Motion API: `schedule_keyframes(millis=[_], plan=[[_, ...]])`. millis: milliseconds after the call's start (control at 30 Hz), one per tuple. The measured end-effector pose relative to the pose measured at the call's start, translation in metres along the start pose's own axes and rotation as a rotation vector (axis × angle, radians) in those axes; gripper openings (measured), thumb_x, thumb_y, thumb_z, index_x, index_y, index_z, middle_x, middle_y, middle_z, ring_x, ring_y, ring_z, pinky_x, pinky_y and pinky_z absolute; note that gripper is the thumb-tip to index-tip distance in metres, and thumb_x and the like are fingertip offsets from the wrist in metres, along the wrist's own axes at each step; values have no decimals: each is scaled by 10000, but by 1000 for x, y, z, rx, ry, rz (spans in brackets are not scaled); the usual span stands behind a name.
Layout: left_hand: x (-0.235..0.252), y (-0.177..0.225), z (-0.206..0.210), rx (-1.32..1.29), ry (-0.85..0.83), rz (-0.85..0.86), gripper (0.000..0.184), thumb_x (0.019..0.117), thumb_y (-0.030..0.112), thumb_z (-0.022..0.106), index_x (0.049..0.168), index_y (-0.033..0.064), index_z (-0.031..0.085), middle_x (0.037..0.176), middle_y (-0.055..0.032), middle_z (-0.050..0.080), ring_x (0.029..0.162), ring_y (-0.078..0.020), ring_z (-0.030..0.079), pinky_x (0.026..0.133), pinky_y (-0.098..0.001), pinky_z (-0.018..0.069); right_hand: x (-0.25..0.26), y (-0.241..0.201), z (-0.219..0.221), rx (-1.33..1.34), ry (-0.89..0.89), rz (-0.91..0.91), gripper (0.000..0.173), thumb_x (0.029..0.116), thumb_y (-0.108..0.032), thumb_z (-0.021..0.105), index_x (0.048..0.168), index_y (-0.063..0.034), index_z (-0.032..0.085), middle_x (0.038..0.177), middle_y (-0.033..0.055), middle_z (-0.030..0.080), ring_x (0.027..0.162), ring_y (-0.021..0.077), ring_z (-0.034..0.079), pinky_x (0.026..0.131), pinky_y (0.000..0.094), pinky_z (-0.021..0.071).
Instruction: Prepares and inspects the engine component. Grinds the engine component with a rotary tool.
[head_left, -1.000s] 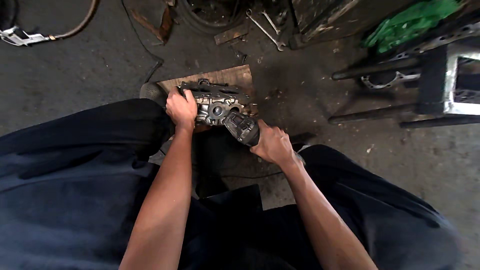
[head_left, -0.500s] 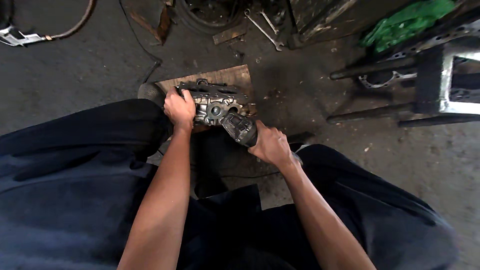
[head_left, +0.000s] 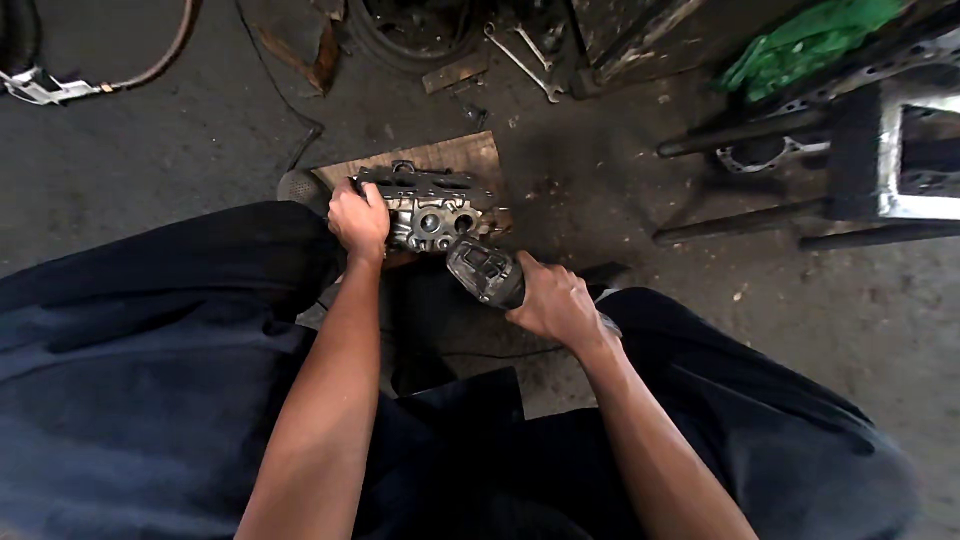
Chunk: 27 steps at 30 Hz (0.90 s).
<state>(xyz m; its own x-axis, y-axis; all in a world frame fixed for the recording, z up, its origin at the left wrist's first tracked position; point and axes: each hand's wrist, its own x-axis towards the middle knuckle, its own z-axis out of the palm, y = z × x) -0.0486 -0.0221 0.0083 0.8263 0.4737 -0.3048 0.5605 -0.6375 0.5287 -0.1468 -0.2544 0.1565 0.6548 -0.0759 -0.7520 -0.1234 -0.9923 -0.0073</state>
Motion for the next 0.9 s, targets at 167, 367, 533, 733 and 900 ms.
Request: schedule_keyframes(millis=[167,367,533,733,900], plan=[[-1,0,1,4,9,-5,467,1037,362,391,1214,28,665,1178,-234,699,1126,-413,672,900,-661,493,0,-5,3,-25,11,3,728,772,-355,816,1401,-140,519,1168,163,698,1068,380,687,839,583,543],[-1,-1,1,1,17,-7,455,1029,357,403,1193,30,674,1158,-227,708,1108,-407,682,883,-655,505,11,-16,6,-36,40,14,684,778,-329,809,1368,-119,534,1120,164,707,1040,374,698,811,567,553],[-1,-1,0,12,2,-13,454,1030,354,402,1203,33,673,1172,-227,705,1121,-409,677,888,-656,503,23,-17,7,-30,27,46,716,783,-352,813,1401,-139,522,1121,170,709,1036,379,702,809,575,559],[0,0,0,13,8,-6,463,1032,358,392,1190,29,675,1168,-230,704,1115,-409,679,880,-654,505,30,-14,8,-9,41,56,742,771,-340,827,1411,-132,516,1116,177,710,1032,386,702,814,581,556],[1,-1,1,23,4,6,481,1030,367,390,1216,21,668,1191,-236,697,1133,-415,671,891,-658,503,17,-19,6,-19,15,44,748,786,-338,817,1434,-136,502,1145,181,704,1050,393,695,829,583,553]])
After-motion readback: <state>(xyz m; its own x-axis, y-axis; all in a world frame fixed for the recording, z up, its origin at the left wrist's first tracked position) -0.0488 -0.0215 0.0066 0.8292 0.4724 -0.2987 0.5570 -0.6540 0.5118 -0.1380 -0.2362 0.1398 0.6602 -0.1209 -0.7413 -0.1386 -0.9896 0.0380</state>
